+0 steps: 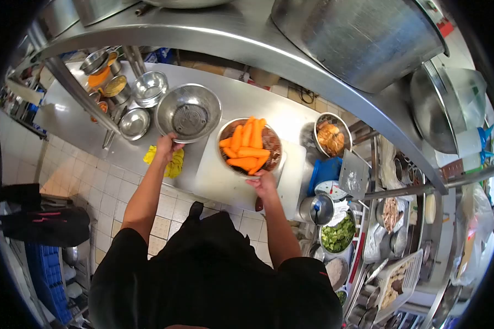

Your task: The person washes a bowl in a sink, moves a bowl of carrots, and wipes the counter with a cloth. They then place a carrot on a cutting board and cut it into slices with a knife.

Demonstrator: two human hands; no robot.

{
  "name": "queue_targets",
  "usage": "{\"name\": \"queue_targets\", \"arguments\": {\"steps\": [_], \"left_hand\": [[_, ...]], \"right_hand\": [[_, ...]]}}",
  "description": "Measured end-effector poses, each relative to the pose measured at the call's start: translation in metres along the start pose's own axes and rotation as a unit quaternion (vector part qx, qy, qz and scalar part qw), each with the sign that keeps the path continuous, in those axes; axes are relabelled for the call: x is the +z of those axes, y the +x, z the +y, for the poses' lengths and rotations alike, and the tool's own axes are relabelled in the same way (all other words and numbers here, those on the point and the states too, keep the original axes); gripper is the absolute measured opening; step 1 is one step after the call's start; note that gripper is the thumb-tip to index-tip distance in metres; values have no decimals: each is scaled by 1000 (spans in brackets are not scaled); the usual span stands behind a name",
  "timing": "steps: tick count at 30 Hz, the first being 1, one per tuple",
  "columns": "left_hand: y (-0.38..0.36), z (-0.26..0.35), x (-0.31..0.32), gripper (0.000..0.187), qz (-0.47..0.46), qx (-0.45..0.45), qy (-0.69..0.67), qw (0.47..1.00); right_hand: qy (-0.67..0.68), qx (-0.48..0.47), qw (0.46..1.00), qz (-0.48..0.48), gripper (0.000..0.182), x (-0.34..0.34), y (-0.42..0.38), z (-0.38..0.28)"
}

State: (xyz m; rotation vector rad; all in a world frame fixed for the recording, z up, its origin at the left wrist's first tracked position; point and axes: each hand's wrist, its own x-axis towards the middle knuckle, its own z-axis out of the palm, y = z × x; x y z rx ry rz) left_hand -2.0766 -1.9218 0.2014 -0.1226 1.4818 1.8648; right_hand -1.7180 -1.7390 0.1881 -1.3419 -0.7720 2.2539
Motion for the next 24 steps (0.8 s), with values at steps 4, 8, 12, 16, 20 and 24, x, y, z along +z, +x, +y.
{"name": "queue_targets", "arguments": {"steps": [4, 8, 12, 16, 20, 24], "left_hand": [[4, 45, 8, 16, -32, 49, -10, 998], [4, 87, -3, 16, -75, 80, -6, 994], [-16, 118, -16, 14, -93, 83, 23, 992], [-24, 124, -22, 15, -124, 69, 49, 989], [-35, 106, -13, 18, -144, 45, 59, 987], [-40, 85, -1, 22, -194, 35, 78, 977]], "right_hand": [[-14, 13, 999, -31, 23, 47, -21, 33], [-36, 31, 994, -95, 37, 115, -19, 53], [-63, 53, 992, -96, 38, 163, 23, 82], [-81, 45, 987, -128, 35, 194, 30, 93], [-84, 35, 981, -173, 49, 185, 19, 84], [-520, -164, 838, 33, 65, 115, -26, 55]]}}
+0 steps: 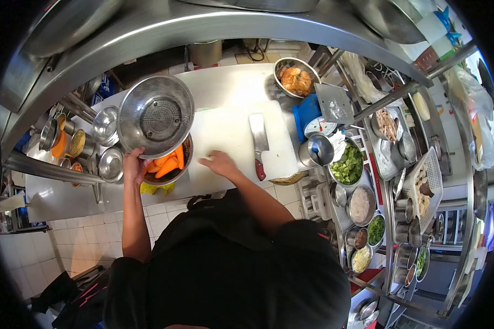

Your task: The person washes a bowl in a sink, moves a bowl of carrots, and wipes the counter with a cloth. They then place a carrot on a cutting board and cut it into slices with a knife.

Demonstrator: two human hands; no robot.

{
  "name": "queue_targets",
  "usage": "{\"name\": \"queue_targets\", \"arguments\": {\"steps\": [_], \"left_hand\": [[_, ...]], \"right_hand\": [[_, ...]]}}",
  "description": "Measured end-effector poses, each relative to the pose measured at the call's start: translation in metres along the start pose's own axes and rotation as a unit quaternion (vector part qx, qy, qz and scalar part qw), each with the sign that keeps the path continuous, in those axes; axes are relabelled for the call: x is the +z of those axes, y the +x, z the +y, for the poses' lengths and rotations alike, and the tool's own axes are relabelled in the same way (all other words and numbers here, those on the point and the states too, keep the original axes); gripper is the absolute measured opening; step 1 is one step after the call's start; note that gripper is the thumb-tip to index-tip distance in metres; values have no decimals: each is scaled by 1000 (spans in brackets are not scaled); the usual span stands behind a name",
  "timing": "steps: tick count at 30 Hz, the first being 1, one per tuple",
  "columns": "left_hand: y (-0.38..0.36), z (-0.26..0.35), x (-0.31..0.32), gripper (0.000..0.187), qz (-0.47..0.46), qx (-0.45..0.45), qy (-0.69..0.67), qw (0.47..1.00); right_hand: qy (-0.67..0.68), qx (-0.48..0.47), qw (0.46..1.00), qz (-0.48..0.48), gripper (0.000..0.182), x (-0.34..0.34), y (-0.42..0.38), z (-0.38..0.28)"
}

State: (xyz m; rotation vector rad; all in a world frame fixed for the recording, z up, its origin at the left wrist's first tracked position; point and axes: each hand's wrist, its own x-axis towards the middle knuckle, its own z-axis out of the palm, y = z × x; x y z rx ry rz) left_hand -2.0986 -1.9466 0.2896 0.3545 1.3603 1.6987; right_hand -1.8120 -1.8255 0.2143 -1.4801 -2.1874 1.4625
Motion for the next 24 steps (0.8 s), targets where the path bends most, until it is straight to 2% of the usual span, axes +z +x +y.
{"name": "queue_targets", "arguments": {"steps": [1, 3, 6, 9, 10, 13, 15, 16, 17, 20, 21, 23, 24], "left_hand": [[4, -10, 7, 24, -5, 9, 16, 1000], [3, -20, 36, 28, -16, 8, 27, 999], [6, -43, 110, 35, -52, -23, 16, 998], [23, -82, 178, 43, -71, -85, 30, 993], [34, -102, 198, 44, -85, -91, 45, 991], [53, -149, 257, 43, -94, -99, 69, 988], [61, -181, 287, 44, -107, -135, 58, 983], [63, -199, 302, 43, -83, -144, 59, 984], [65, -211, 309, 44, -61, -153, 60, 984], [60, -218, 313, 53, -168, -163, 52, 971], [58, -213, 311, 64, -176, -180, 87, 964], [46, -183, 295, 67, -188, -189, 133, 955], [37, -172, 278, 66, -199, -156, 158, 955]], "right_hand": [[-173, -87, 972, 136, 65, -10, -14, 34], [-299, 36, 928, 221, 62, -52, -57, 48], [-243, 73, 936, 243, 57, -73, -76, 98], [-184, 33, 956, 225, 54, -79, -68, 136], [-187, 57, 954, 228, 52, -88, -75, 137], [-159, 103, 955, 227, 48, -121, -122, 141], [-173, 113, 954, 219, 46, -138, -151, 161], [-173, 98, 957, 210, 43, -143, -165, 176], [-173, 84, 960, 204, 41, -148, -178, 191], [-118, 39, 977, 174, 41, -158, -190, 212], [-88, 26, 982, 163, 43, -158, -192, 217], [-14, -32, 986, 161, 42, -149, -178, 243], [-16, -2, 990, 142, 41, -152, -176, 229]]}}
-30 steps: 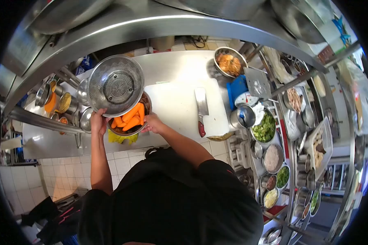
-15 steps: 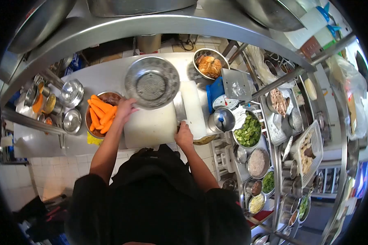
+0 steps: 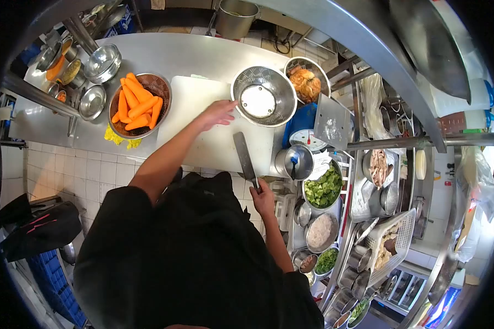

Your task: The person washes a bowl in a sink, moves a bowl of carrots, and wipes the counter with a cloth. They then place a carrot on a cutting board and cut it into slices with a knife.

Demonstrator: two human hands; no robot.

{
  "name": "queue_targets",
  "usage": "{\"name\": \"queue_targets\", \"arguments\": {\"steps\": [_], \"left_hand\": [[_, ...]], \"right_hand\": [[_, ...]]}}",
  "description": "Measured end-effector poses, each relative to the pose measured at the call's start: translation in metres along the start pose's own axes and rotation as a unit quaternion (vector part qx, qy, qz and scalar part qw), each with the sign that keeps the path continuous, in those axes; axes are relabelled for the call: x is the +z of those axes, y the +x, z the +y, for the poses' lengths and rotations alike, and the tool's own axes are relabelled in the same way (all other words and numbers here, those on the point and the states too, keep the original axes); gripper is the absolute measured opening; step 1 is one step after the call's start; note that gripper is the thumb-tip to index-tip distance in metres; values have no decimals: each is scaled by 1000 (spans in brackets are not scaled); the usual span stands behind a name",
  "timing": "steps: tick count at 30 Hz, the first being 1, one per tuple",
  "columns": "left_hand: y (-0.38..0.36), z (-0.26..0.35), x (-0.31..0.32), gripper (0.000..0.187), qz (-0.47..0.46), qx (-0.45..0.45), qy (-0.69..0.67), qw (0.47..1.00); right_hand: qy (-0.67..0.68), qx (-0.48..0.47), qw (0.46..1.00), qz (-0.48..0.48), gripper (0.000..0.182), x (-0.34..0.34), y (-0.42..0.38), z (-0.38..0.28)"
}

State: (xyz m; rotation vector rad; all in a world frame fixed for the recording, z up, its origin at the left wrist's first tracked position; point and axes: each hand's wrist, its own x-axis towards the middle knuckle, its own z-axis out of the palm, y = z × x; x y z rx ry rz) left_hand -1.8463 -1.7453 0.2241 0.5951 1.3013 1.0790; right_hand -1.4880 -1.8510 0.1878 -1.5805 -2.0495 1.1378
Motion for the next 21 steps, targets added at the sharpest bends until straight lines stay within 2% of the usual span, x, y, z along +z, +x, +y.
{"name": "queue_targets", "arguments": {"steps": [1, 3, 5, 8, 9, 10, 11, 12, 13, 15, 18, 20, 21], "left_hand": [[-20, 0, -16, 64, 1, 31, 35, 999], [-68, -6, -47, 57, -29, 52, 21, 998], [-110, -30, -80, 48, -93, 0, -23, 995], [-174, -69, -120, 43, -124, -59, -8, 991], [-189, -88, -131, 43, -76, -48, -27, 996], [-199, -86, -134, 48, -49, -53, -36, 997], [-210, -90, -136, 50, 28, -60, -82, 994], [-215, -102, -152, 54, 76, -51, -134, 987], [-213, -108, -167, 53, 142, -31, -162, 976], [-211, -104, -186, 49, 192, 29, -288, 938], [-198, -105, -223, 42, 162, 65, -332, 927], [-186, -111, -239, 36, 173, 35, -305, 936], [-181, -110, -241, 36, 188, 19, -301, 935]], "right_hand": [[-4, 25, 999, -19, 40, -1, 6, -24], [-62, -47, 997, 23, 40, 3, 18, -42], [-114, -110, 985, 65, 37, 6, 35, -52], [-166, -185, 963, 106, 34, 26, 74, -53], [-184, -197, 954, 128, 35, 31, 92, -43], [-226, -91, 967, 70, 36, 36, 107, -38], [-253, -80, 962, 62, 37, 40, 117, -35], [-217, -143, 959, 112, 38, 57, 127, -26], [-220, -95, 966, 97, 41, 63, 126, -40], [-232, -125, 965, -1, 44, 57, 101, -82], [-232, -221, 933, -165, 45, 60, 65, -111], [-233, -281, 899, -243, 44, 60, 48, -118], [-184, -287, 919, -199, 44, 59, 40, -110]]}}
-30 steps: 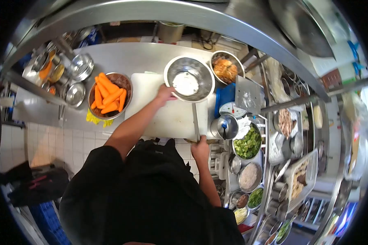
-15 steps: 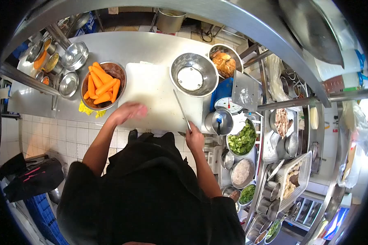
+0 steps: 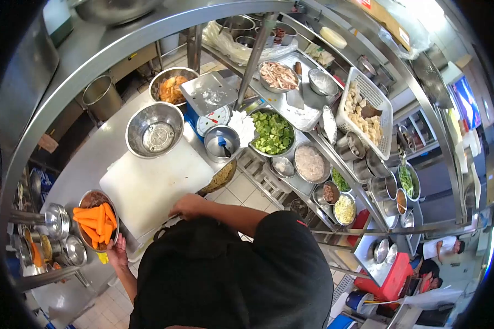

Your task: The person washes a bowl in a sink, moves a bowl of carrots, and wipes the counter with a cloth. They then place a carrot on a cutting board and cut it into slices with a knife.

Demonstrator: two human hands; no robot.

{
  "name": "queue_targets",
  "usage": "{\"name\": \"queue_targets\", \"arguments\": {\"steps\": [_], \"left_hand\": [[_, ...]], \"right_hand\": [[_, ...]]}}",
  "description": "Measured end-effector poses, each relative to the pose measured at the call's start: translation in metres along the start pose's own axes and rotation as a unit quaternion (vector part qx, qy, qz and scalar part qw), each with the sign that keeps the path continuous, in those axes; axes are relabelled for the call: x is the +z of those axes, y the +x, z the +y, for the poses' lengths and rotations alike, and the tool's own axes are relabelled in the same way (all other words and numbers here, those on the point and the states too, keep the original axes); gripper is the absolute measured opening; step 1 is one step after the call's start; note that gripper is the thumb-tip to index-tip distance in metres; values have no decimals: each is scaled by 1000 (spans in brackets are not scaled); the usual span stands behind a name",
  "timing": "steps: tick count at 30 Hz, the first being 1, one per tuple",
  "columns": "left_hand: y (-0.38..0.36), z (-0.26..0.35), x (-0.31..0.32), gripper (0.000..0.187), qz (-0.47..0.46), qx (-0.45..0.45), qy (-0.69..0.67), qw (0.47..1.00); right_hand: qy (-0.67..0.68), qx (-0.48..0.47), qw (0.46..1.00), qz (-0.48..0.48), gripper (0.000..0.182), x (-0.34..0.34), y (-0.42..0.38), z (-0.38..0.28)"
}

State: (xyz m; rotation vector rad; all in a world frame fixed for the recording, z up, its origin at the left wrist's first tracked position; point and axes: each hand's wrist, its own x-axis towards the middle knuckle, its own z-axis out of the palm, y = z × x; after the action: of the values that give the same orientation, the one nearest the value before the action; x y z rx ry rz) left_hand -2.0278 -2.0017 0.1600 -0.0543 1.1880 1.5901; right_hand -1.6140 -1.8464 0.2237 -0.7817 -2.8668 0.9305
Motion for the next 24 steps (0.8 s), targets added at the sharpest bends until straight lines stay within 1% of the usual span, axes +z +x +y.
{"name": "queue_targets", "arguments": {"steps": [2, 3, 4, 5, 6, 7, 8, 9, 10, 11, 12, 13, 14, 15, 18, 19, 22, 24], "left_hand": [[15, 2, 5, 38, 4, 7, -2, 1000], [14, 1, -2, 40, 18, 14, -9, 1000], [16, 3, -3, 40, -4, 22, -18, 1000], [25, 7, -3, 37, 1, 23, -32, 999], [29, 11, 2, 27, 35, 40, -59, 997], [52, 12, -15, 17, 0, 71, -61, 996], [52, 18, -4, 11, 31, 75, -48, 996], [75, 22, -12, 10, 66, 38, -48, 996], [83, 23, -7, 12, 91, 57, -65, 992], [73, 30, 14, 14, 84, 68, -60, 992], [81, 33, 16, 14, 81, 71, -41, 993], [76, 40, 32, 13, 90, 81, -31, 992], [88, 45, 27, 12, 64, 74, -43, 994], [99, 50, 27, 10, 72, 73, -24, 994], [117, 63, 33, 9, 64, 77, -10, 995], [118, 67, 36, 9, 59, 67, -14, 996], [123, 75, 31, 13, 27, 40, -18, 999], [122, 78, 31, 15, 9, 16, -21, 1000]], "right_hand": [[69, -6, 991, 117, 45, 9, -26, 9], [154, 67, 977, 129, 47, -1, -44, 13], [243, 129, 953, 124, 48, -7, -58, 14], [433, 148, 868, 194, 45, 10, -69, 25], [423, 227, 859, 179, 37, 20, -81, 42], [379, 182, 880, 219, 40, -19, -89, 17], [350, 216, 876, 251, 40, -12, -94, 23], [295, 266, 896, 200, 42, -19, -99, 24], [205, 288, 912, 208, 45, -13, -98, 31], [174, 287, 915, 223, 44, -11, -94, 32], [142, 289, 916, 239, 43, -10, -92, 33], [83, 279, 921, 259, 42, -8, -90, 40], [24, 270, 921, 279, 41, -6, -86, 50], [-36, 259, 918, 299, 40, -4, -85, 57], [-96, 399, 869, 278, 39, 1, -86, 61], [-97, 378, 870, 300, 42, 9, -86, 60], [-27, 363, 892, 266, 42, 42, -65, 33], [46, 281, 931, 228, 47, 67, -33, 4]]}}
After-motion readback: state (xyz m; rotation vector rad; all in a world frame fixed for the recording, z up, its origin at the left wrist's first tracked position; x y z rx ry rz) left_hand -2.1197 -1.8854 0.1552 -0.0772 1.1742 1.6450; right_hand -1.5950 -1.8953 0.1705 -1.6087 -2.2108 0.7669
